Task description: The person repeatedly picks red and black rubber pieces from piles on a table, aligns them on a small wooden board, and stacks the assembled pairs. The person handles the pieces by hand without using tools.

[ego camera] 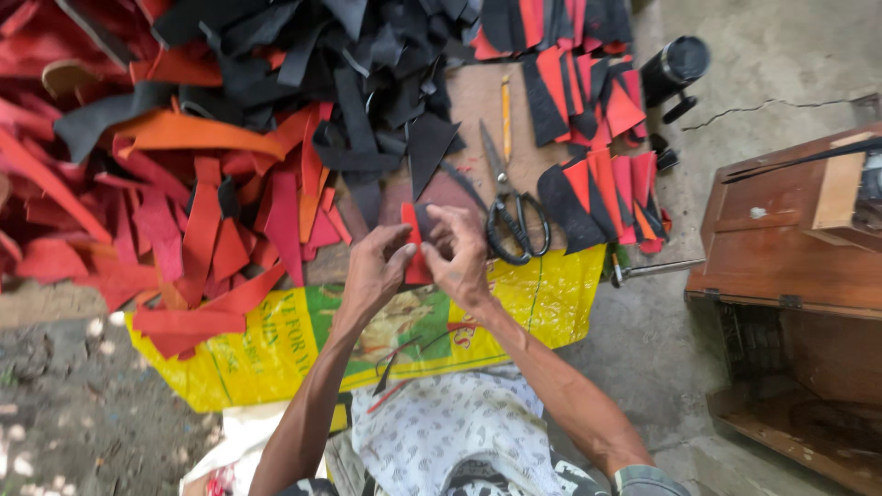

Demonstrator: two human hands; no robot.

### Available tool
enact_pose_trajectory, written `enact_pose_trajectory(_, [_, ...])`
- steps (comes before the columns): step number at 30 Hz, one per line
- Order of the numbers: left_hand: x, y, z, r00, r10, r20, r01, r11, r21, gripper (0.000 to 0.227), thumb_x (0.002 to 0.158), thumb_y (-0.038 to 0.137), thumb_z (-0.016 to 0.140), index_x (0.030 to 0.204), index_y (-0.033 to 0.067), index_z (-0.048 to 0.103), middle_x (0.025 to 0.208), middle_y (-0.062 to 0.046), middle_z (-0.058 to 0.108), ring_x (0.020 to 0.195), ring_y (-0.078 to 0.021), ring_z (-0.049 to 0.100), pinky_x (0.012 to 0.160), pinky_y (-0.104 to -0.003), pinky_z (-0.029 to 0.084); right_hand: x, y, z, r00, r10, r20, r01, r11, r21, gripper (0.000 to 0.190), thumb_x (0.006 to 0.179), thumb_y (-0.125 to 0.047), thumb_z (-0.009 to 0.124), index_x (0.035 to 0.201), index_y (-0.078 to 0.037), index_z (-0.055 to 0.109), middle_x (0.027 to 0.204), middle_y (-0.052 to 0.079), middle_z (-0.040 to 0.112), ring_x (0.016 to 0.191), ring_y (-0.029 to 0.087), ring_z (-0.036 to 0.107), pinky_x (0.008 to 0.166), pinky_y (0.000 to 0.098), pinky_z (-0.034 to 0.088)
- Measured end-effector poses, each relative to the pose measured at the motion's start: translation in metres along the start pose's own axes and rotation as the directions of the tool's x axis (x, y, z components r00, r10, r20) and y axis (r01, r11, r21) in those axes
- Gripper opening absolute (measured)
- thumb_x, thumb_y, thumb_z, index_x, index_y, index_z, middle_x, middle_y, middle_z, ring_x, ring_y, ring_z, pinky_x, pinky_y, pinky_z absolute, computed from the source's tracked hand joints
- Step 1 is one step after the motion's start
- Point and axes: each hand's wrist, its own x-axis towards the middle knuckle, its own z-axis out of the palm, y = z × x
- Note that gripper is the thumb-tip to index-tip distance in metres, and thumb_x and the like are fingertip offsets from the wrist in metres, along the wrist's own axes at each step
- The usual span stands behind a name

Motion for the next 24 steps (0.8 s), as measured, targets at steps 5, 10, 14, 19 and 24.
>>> enact_pose_trajectory(5, [0.0, -0.003, 0.006, 0.982, -0.187, -0.012, 0.184, 0.972, -0.145, 0.027, 0.093, 0.02, 0.07, 0.112, 0.0014, 0.074, 0.096, -0.013, 0.08, 0.086, -0.0177, 0.077, 0.077, -0.03, 0.058, -0.012, 0.004, 0.006, 0.983, 0.069, 0.171, -0.082, 0.994, 0.073, 0.053, 0.086, 0.009, 0.067, 0.137, -0.002, 0.056, 0.115, 0.007, 0.067, 0.096, 0.013, 0.07, 0.084, 0.0256, 0.059])
enact_pose_trajectory(10, [0.007, -0.007, 0.014, 0.975, -0.108, -0.196, 0.08, 0.986, -0.144, 0.024, 0.092, 0.015, 0.075, 0.109, -0.0014, 0.075, 0.092, -0.01, 0.079, 0.083, -0.0128, 0.074, 0.076, -0.028, 0.058, -0.005, 0.009, -0.003, 0.986, 0.137, 0.098, -0.154, 0.969, 0.194, 0.04, 0.095, 0.001, 0.063, 0.134, 0.001, 0.058, 0.115, 0.007, 0.068, 0.106, 0.015, 0.067, 0.094, 0.0282, 0.056])
enact_pose_trajectory(14, [-0.006, -0.014, 0.017, 0.947, -0.303, -0.104, 0.195, 0.804, -0.562, 0.021, 0.094, 0.011, 0.075, 0.111, -0.0012, 0.074, 0.09, -0.002, 0.074, 0.076, -0.0077, 0.064, 0.063, -0.026, 0.052, 0.001, 0.016, -0.022, 0.925, 0.291, 0.245, -0.37, 0.841, 0.396, 0.038, 0.101, -0.011, 0.06, 0.137, 0.003, 0.058, 0.118, 0.007, 0.07, 0.105, 0.013, 0.067, 0.093, 0.0271, 0.054])
enact_pose_trajectory(19, [0.004, -0.01, 0.016, 0.991, -0.058, -0.122, -0.008, 0.875, -0.484, 0.017, 0.096, 0.006, 0.074, 0.11, -0.0022, 0.072, 0.093, -0.001, 0.072, 0.081, -0.0067, 0.065, 0.072, -0.024, 0.054, 0.007, 0.018, -0.024, 0.905, 0.259, 0.337, -0.373, 0.863, 0.34, 0.039, 0.099, -0.009, 0.065, 0.134, 0.008, 0.06, 0.115, 0.008, 0.072, 0.103, 0.011, 0.067, 0.093, 0.0263, 0.055])
enact_pose_trajectory(24, [0.017, -0.01, 0.007, 0.988, -0.13, -0.086, 0.066, 0.85, -0.522, 0.017, 0.092, 0.003, 0.075, 0.107, -0.0025, 0.072, 0.093, -0.002, 0.075, 0.083, -0.0057, 0.069, 0.076, -0.022, 0.058, 0.009, 0.01, -0.025, 0.883, 0.242, 0.403, -0.374, 0.881, 0.29, 0.039, 0.099, -0.008, 0.066, 0.136, 0.006, 0.06, 0.113, 0.008, 0.073, 0.102, 0.013, 0.068, 0.092, 0.0276, 0.055])
